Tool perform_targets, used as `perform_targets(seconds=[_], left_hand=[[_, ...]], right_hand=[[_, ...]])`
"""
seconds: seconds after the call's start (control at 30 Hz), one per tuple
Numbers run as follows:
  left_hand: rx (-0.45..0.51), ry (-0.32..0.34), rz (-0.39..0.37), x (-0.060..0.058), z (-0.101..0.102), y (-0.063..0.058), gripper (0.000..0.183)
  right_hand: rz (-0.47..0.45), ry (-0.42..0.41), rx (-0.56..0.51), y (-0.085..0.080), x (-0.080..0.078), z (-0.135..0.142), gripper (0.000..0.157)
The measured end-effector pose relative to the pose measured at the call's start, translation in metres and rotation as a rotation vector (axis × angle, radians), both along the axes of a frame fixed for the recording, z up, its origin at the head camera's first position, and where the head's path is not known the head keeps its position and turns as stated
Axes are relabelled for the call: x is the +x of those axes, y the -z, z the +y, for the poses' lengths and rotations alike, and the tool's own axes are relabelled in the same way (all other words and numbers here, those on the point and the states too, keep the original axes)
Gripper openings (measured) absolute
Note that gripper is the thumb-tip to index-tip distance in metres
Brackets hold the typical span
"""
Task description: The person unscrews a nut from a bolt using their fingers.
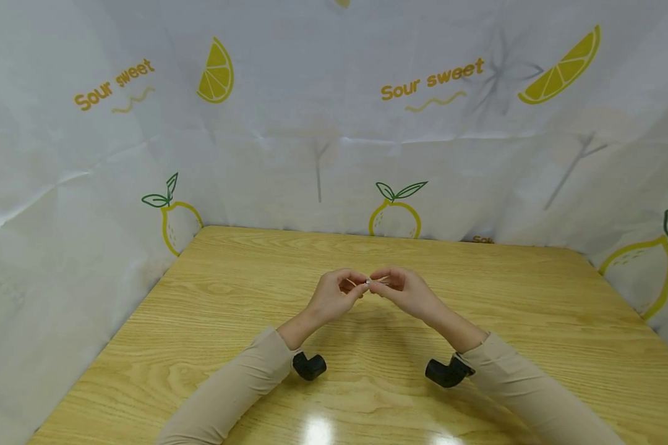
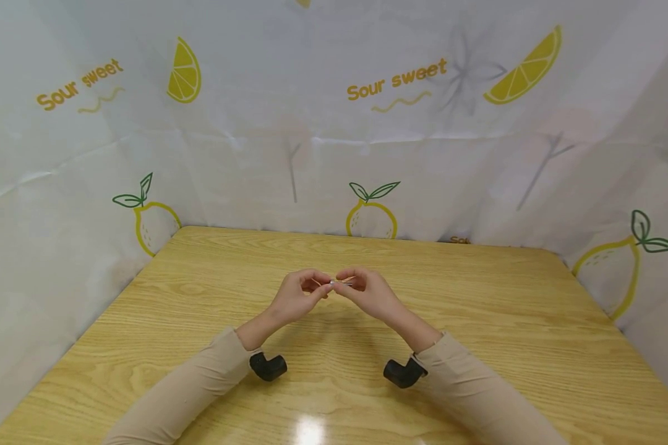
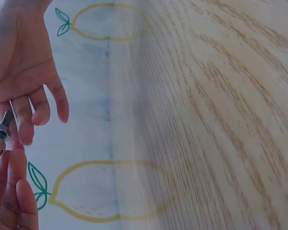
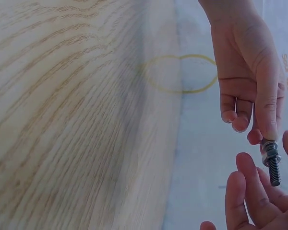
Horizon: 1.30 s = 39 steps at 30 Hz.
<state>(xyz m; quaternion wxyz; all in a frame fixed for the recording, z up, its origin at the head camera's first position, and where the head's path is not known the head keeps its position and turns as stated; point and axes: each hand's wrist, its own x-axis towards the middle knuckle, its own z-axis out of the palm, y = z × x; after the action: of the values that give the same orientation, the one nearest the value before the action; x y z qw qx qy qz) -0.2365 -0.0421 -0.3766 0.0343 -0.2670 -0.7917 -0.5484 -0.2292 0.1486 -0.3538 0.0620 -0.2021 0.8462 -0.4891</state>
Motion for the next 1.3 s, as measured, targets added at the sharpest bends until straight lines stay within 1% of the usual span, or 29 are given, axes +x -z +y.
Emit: perform_targets(seconds=[0.1, 0.17, 0.37, 0.43, 0.53, 0.63, 0.73, 0.8, 0.87, 1.0, 1.07, 1.23, 1.3], left_hand=[[-0.004, -0.009, -0.006, 0.0001, -0.0002, 0.0003, 0.016], [-0.005, -0.012, -0.009, 0.0004, -0.0003, 0.0004, 0.016], [0.000, -0.012, -0.010, 0.0006, -0.0003, -0.0001, 0.015], [0.002, -0.012, -0.015, 0.0009, -0.0002, -0.0004, 0.015], [0.005, -0.005, -0.016, 0.0008, 0.0000, -0.0003, 0.015], [0.001, -0.004, -0.007, 0.0005, 0.0000, 0.0003, 0.016], [-0.008, -0.009, -0.001, 0.0002, 0.0000, 0.0009, 0.017], [-0.012, -0.012, -0.002, 0.0002, -0.0001, 0.0009, 0.017], [-0.012, -0.012, -0.001, 0.0005, -0.0003, 0.0005, 0.017], [-0.005, -0.005, 0.014, 0.0010, -0.0006, -0.0003, 0.016], [-0.001, -0.001, 0.018, 0.0012, -0.0006, -0.0004, 0.016], [0.001, 0.002, 0.018, 0.0013, -0.0003, -0.0004, 0.016], [-0.003, -0.004, 0.014, 0.0013, -0.0004, -0.0002, 0.016]], right_hand=[[0.003, -0.009, 0.022, -0.0007, 0.0001, 0.0004, 0.036], [0.003, 0.003, 0.026, -0.0010, 0.0005, 0.0003, 0.034], [0.028, 0.032, -0.011, -0.0012, 0.0016, -0.0010, 0.024], [0.036, 0.026, -0.027, -0.0015, 0.0021, -0.0009, 0.025], [0.036, 0.004, -0.035, -0.0017, 0.0019, -0.0004, 0.031], [0.019, -0.024, -0.013, -0.0011, 0.0008, 0.0002, 0.035], [-0.019, -0.035, 0.013, -0.0011, 0.0009, 0.0002, 0.039], [-0.031, -0.027, 0.024, -0.0013, 0.0016, -0.0002, 0.040], [-0.029, -0.011, 0.027, -0.0017, 0.0025, -0.0008, 0.036], [0.034, 0.006, 0.019, -0.0010, 0.0023, -0.0017, 0.026], [0.053, 0.012, 0.008, -0.0002, 0.0017, -0.0015, 0.024], [0.034, 0.020, -0.006, 0.0011, 0.0002, -0.0002, 0.033], [0.018, 0.002, -0.001, 0.0002, 0.0002, 0.0000, 0.035]])
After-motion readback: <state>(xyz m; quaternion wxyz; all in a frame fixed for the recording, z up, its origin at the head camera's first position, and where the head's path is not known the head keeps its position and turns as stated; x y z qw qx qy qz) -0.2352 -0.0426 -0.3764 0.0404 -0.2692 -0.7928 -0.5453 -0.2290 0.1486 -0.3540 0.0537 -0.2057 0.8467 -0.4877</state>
